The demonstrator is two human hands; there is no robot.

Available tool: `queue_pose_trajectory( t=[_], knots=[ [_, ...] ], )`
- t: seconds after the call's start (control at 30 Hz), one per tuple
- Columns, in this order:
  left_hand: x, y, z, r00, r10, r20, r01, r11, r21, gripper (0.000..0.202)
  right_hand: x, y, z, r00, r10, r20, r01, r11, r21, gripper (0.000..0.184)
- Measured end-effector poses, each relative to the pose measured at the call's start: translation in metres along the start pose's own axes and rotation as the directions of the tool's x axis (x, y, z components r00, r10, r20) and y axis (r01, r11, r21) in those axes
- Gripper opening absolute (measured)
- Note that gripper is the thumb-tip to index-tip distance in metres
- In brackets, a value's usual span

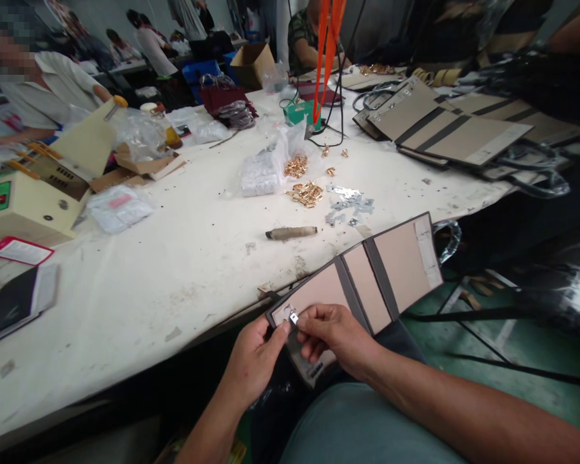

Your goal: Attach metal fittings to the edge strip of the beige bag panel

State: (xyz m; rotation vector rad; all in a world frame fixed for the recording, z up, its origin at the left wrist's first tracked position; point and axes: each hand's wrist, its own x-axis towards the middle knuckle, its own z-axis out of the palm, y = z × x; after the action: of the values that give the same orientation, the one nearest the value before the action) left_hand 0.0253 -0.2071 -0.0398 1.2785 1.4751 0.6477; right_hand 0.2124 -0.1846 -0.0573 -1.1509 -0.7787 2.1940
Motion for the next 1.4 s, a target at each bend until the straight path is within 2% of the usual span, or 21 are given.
queue_pose_trajectory(
  t=[0.17,0.33,0.47,0.83,1.03,1.4],
  knots=[
    [-0.004,-0.003,0.006,0.999,-0.028,-0.041,0.028,1.000,-0.002,0.050,-0.002,0.003,0.005,1.000,-0.019,-0.022,0.020,0.998,0.052,0.069],
    [-0.005,-0.012,0.010,0.998,-0.070,-0.006,0.069,0.992,-0.104,0.051,-0.006,0.001,0.004,0.997,0.064,0.048,-0.068,0.994,0.081,0.066],
    [-0.004,-0.016,0.010,0.997,-0.074,-0.017,0.071,0.990,-0.123,0.051,-0.005,0.003,-0.002,0.998,0.056,0.027,-0.058,0.993,0.098,0.063],
    [-0.003,-0.006,0.014,0.996,-0.052,-0.068,0.049,0.998,-0.050,0.051,-0.001,0.003,-0.003,0.999,0.043,0.030,-0.046,0.994,0.098,0.062],
    [-0.002,-0.003,0.016,0.996,-0.017,-0.089,0.015,1.000,-0.025,0.048,-0.002,0.005,0.001,1.000,0.024,-0.017,-0.021,0.993,0.119,0.066],
    [-0.008,0.001,0.031,0.981,0.094,-0.168,-0.070,0.987,0.145,0.044,-0.007,0.006,0.008,0.995,-0.008,-0.103,0.025,0.985,0.173,0.072]
  ],
)
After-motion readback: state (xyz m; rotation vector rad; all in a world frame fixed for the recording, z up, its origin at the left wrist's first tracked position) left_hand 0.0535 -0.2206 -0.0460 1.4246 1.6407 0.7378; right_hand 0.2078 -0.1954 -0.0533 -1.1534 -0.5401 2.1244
